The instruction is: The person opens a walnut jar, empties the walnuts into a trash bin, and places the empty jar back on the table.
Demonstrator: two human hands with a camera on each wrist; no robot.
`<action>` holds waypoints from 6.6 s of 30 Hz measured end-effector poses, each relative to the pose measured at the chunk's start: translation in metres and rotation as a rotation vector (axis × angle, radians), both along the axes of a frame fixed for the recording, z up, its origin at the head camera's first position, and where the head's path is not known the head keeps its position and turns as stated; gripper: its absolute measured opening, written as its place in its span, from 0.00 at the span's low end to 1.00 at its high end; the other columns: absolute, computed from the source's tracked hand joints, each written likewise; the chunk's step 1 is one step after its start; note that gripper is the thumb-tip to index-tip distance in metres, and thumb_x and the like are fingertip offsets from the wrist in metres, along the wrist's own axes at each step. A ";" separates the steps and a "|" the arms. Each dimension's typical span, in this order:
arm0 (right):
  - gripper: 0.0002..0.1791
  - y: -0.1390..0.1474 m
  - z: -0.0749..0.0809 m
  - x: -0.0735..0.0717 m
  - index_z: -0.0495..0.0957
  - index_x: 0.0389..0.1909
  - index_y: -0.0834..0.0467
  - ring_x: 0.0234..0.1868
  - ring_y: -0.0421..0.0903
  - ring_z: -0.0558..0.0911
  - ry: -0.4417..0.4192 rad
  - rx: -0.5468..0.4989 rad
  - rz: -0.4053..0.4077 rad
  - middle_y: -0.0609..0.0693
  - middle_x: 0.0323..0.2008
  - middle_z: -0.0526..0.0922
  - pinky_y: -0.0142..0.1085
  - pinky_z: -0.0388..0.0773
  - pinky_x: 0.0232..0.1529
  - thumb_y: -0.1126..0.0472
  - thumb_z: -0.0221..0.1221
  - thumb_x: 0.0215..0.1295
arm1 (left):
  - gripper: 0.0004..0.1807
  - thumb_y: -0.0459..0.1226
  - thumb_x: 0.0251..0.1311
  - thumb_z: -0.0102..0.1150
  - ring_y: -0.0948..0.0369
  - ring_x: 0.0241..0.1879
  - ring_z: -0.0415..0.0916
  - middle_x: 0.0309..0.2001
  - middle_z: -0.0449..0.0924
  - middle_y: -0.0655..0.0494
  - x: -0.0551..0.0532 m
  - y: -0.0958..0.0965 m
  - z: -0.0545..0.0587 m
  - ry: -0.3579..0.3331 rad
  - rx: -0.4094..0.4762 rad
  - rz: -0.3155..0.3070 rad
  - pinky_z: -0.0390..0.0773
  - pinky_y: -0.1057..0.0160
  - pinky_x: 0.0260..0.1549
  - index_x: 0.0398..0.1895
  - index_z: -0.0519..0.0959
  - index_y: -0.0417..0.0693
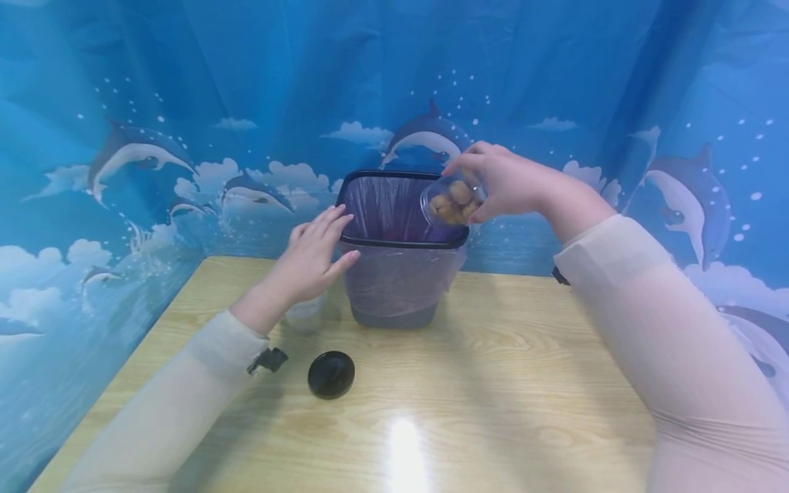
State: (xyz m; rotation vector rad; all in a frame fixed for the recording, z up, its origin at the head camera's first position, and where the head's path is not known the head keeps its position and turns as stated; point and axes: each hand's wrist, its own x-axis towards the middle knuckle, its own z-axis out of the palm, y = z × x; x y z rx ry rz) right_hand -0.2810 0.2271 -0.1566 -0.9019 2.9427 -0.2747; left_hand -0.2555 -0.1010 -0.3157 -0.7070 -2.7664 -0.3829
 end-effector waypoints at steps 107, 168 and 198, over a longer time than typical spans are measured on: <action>0.44 0.008 -0.008 0.009 0.64 0.73 0.46 0.71 0.64 0.58 0.020 0.027 -0.039 0.58 0.72 0.57 0.66 0.65 0.60 0.58 0.74 0.56 | 0.41 0.64 0.73 0.31 0.52 0.79 0.35 0.81 0.37 0.51 -0.001 0.000 -0.005 -0.017 0.077 -0.031 0.47 0.40 0.72 0.80 0.49 0.51; 0.46 0.051 -0.043 0.053 0.71 0.68 0.55 0.65 0.61 0.65 0.367 -0.281 0.121 0.59 0.67 0.65 0.61 0.71 0.52 0.69 0.78 0.44 | 0.45 0.61 0.74 0.40 0.54 0.79 0.34 0.81 0.33 0.51 0.013 -0.017 -0.009 0.051 0.018 -0.036 0.47 0.39 0.71 0.82 0.38 0.50; 0.53 0.067 -0.082 0.084 0.74 0.66 0.59 0.70 0.41 0.61 0.440 -0.458 0.188 0.58 0.67 0.67 0.23 0.59 0.63 0.75 0.81 0.30 | 0.45 0.65 0.73 0.32 0.56 0.79 0.33 0.81 0.36 0.50 0.014 -0.023 -0.010 0.076 -0.026 -0.055 0.45 0.42 0.72 0.82 0.35 0.53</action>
